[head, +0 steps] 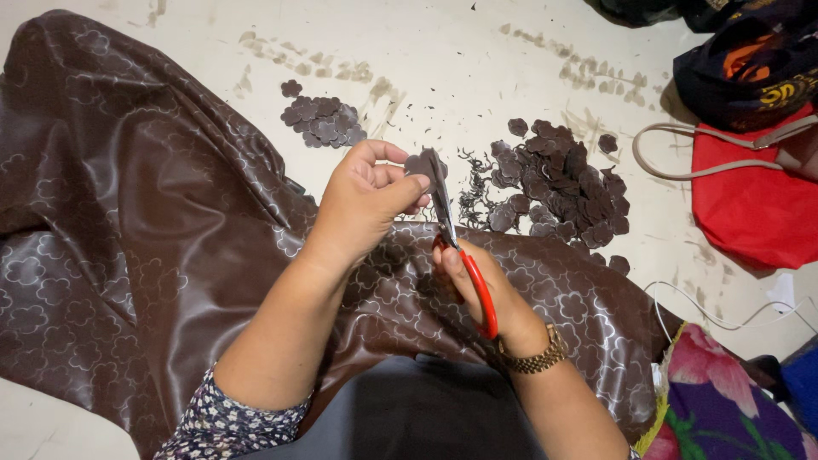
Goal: The person uses red-handled scissors to cut small, flower-shaped pieces from a brown patterned fabric. The cut pieces are dropped onto the floor, accumulating in a pile next to the main fabric sheet.
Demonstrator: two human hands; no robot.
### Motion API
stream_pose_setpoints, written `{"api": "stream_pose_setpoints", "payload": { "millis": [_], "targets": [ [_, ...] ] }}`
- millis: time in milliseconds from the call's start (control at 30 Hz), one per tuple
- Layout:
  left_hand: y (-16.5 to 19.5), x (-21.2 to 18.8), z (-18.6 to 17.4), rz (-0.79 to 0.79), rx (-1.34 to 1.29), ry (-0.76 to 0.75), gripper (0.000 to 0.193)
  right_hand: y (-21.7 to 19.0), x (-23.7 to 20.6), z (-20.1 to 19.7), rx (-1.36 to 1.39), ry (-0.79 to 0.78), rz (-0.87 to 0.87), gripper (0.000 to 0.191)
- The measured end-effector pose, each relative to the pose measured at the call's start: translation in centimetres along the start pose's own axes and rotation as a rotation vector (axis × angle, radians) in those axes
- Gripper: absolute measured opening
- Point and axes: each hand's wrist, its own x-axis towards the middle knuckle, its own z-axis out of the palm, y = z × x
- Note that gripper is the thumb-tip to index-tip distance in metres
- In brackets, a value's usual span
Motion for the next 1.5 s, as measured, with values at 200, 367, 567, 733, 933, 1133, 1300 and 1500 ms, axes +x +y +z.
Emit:
{"api": "stream_pose_setpoints", "payload": {
  "millis": [200, 367, 567, 733, 933, 1133, 1300, 1500],
  "targets": [
    [0.13, -0.01, -0.30, -0.026, 0.047, -0.031, 0.035, -0.23, 0.01, -0.34, 0.002, -0.085, -0.058, 0.054],
    [0.08, -0.15, -0.16, -0.035, 0.123, -0.037, 0.039, -0.34, 0.15, -0.21, 0.079, -0.118, -0.077, 0.053],
    [0.23, -0.11, -0.03, -0.040, 0.094, -0.032, 0.038, -0.28, 0.19, -0.29, 0.039, -0.073, -0.111, 0.053],
    [0.44, 0.01, -0.05, -0.058, 0.096, -0.029, 0.037, -0.02, 0.07, -0.32, 0.080, -0.068, -0.030, 0.052],
    [0.16, 0.02, -0.14, -0.050, 0.056, -0.035, 0.036, 0.49, 0.30, -0.39, 0.045, -0.071, -0.074, 0.052],
    [-0.19, -0.24, 0.02, -0.043, 0.097, -0.097, 0.035, 0.51, 0.17, -0.21, 0.182, -0.161, -0.072, 0.050],
    [-0.34, -0.11, 0.26, -0.054, 0.116, -0.084, 0.032, 0.06, 0.07, -0.32, 0.218, -0.180, -0.082, 0.051],
    [-0.55, -0.20, -0.04, -0.018, 0.125, -0.083, 0.031, 0.14, -0.06, -0.58, 0.181, -0.182, -0.063, 0.051]
  ]
}}
